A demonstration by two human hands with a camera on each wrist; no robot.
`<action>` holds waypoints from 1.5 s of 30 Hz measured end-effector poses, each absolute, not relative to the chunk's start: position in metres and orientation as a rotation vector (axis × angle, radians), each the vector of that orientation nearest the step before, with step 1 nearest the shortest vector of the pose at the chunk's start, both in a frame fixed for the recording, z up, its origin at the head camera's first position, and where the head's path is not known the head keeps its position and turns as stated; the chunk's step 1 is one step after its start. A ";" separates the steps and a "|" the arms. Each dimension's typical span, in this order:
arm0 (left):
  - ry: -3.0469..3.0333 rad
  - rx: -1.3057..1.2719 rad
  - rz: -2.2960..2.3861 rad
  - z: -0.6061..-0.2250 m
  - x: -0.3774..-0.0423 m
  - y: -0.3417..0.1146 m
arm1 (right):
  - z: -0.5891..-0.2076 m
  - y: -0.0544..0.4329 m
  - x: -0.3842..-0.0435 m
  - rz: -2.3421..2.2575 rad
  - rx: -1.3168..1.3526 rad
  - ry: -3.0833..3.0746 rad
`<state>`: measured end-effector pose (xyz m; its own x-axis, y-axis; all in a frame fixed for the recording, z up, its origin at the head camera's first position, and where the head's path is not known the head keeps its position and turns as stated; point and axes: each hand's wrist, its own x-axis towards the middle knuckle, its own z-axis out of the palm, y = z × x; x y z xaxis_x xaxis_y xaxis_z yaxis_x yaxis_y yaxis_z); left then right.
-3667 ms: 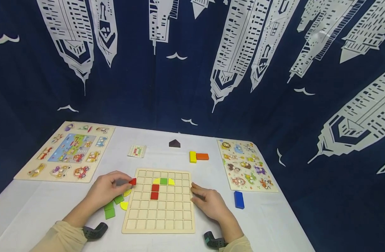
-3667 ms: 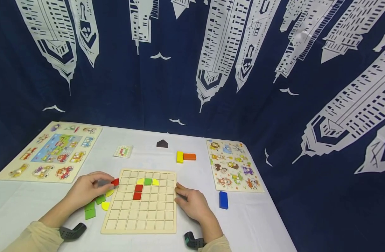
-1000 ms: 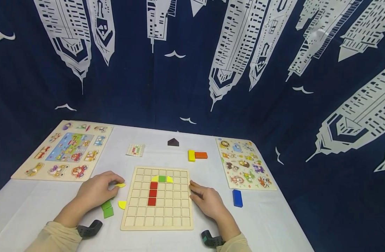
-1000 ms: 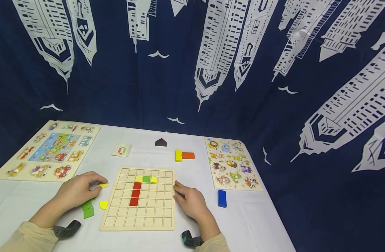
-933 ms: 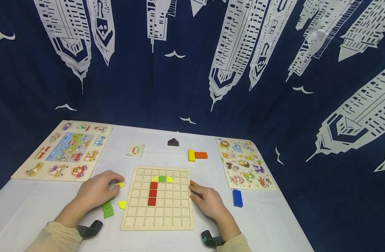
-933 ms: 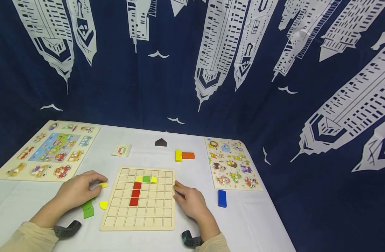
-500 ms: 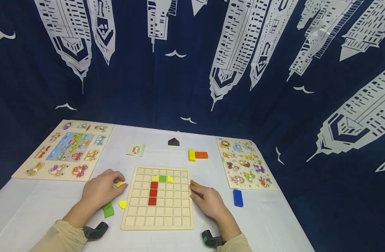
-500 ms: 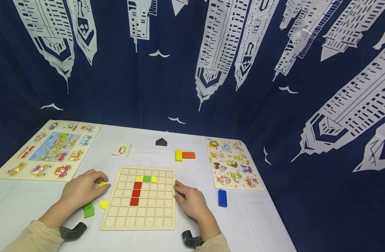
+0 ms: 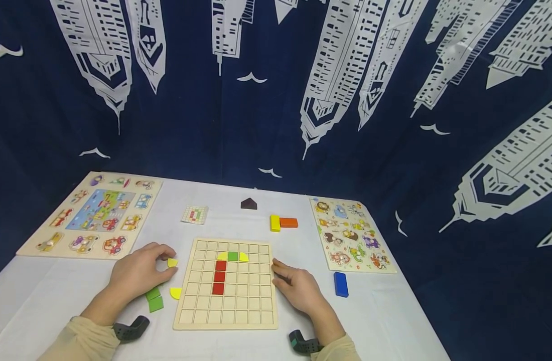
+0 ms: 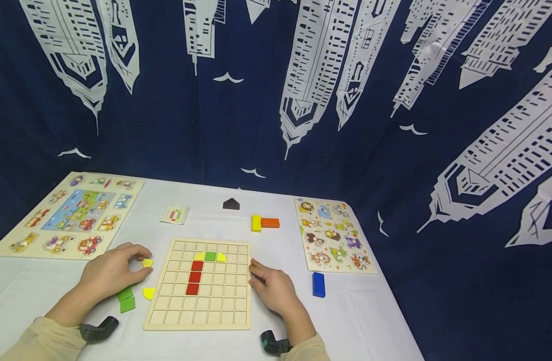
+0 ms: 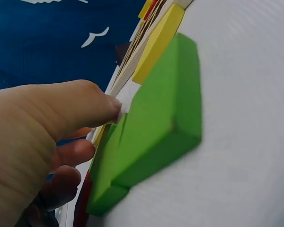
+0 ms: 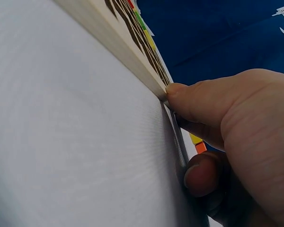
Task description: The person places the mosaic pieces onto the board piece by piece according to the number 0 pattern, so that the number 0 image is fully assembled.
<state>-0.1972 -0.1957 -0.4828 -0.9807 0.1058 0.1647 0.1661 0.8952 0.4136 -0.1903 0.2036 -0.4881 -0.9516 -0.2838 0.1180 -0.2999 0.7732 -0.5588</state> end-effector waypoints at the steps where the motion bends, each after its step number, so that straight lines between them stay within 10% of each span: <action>1: -2.921 -0.217 -0.662 -0.483 -0.198 -0.196 | -0.488 0.204 -0.190 0.930 0.485 -2.930; 45: -2.623 -1.006 -0.869 -0.493 -0.154 -0.121 | -0.489 0.204 -0.191 0.959 0.456 -2.946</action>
